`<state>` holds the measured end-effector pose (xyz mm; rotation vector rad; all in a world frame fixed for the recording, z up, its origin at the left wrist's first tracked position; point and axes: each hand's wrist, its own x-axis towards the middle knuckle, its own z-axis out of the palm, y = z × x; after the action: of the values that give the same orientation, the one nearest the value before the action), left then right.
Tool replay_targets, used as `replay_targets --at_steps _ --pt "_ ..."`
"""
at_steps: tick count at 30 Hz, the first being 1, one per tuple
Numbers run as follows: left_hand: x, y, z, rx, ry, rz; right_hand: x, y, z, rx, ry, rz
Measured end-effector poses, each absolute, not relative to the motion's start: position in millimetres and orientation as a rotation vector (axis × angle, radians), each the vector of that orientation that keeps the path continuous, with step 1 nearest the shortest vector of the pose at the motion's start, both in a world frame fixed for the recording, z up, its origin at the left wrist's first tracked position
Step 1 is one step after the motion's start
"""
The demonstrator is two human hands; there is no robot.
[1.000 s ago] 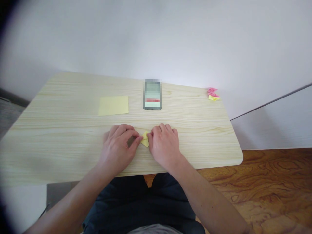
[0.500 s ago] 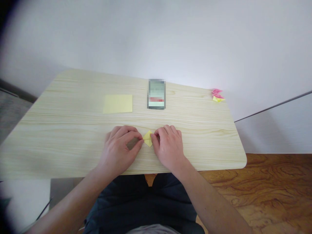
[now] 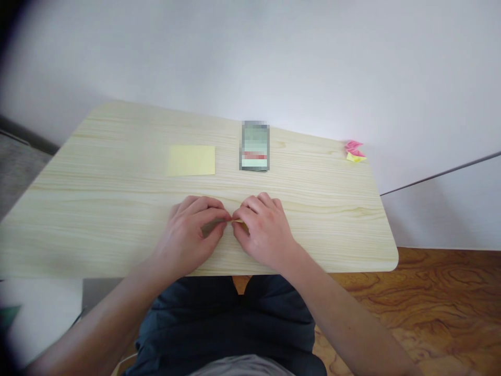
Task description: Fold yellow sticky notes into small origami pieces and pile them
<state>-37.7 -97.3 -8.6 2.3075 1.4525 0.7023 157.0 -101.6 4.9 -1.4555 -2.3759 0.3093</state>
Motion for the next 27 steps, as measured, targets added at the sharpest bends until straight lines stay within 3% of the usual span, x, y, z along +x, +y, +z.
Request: replay_targets --at_steps 13,27 --pt "-44.8 -99.6 -9.5 2.17 1.674 0.825 149.7 -98.9 14.9 -1.496 -2.525 0.216" --pt "-42.2 -103.2 -10.9 2.297 1.52 0.759 148.2 -91.7 8.1 -1.569 -2.355 0.389"
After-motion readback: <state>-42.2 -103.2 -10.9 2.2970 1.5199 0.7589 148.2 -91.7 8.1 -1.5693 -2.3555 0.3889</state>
